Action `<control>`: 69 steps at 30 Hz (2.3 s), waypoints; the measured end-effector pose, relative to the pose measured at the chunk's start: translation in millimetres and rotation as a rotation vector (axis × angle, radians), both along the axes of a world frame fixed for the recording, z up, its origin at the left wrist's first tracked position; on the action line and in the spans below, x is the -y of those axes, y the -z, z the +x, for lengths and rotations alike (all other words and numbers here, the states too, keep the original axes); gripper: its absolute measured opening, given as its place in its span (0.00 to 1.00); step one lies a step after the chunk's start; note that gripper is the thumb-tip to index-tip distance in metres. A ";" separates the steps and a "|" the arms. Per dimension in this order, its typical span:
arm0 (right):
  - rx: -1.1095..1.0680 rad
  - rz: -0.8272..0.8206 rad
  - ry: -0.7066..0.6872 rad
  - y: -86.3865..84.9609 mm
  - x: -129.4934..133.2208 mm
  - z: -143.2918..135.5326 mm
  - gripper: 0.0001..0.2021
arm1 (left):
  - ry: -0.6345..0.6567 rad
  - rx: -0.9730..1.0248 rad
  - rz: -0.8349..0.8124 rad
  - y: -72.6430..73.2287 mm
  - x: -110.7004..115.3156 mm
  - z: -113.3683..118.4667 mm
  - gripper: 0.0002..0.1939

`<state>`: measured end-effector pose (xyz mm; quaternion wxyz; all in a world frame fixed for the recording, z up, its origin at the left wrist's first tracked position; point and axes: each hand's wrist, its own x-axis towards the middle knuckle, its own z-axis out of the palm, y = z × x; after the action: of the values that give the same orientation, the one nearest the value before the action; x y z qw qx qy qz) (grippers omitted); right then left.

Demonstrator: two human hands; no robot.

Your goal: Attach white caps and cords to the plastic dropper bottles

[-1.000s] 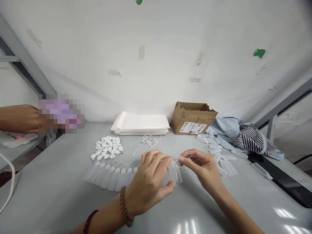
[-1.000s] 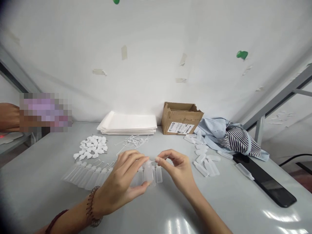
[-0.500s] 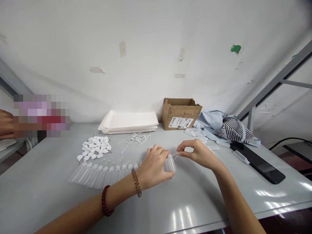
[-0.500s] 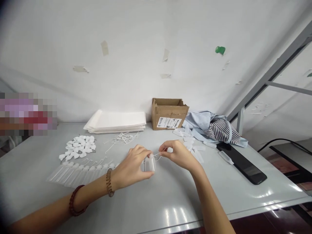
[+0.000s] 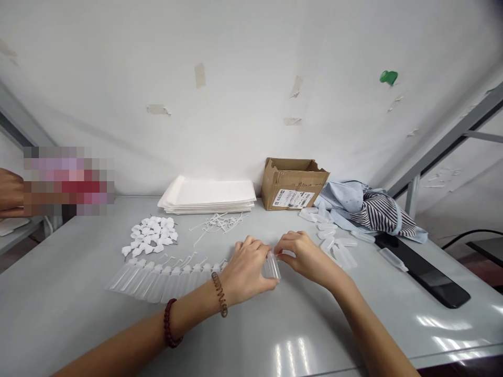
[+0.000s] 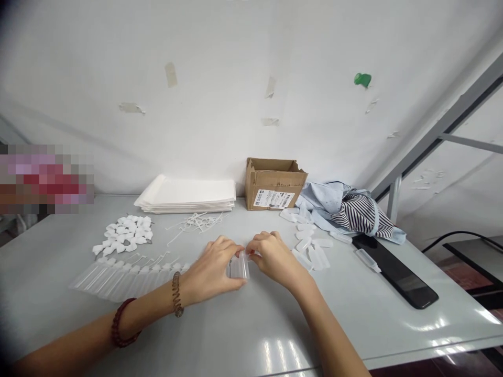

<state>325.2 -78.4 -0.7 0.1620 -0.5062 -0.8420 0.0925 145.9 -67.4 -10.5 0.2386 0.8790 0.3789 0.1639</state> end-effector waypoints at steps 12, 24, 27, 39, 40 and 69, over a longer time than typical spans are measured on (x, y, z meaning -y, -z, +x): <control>0.107 -0.067 0.021 3.1 -1.0 -2.9 0.08 | 0.014 -0.103 0.040 3.4 1.9 1.0 0.18; 0.142 -0.190 0.065 -1.2 0.9 -4.2 0.08 | 0.057 -0.118 0.027 -0.4 -1.1 -2.6 0.25; 0.136 -0.207 0.070 -1.2 0.5 -4.0 0.09 | 0.011 -0.116 0.019 -4.2 -8.5 -4.3 0.26; -0.111 -0.095 0.213 -10.5 -3.5 17.6 0.10 | -0.360 -0.379 0.256 -12.6 -77.0 -29.5 0.13; -0.116 -0.054 0.252 -9.7 -5.1 21.5 0.10 | -0.368 -0.391 0.266 -12.1 -78.6 -30.6 0.13; 0.200 0.113 0.692 1.3 -19.6 74.0 0.13 | -0.326 -0.459 0.323 -7.2 -83.1 -36.7 0.13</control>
<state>399.2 -58.8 -2.0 0.1281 -0.7580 -0.6363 -0.0645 109.2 15.8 -3.3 -0.0251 0.8473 0.5276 0.0557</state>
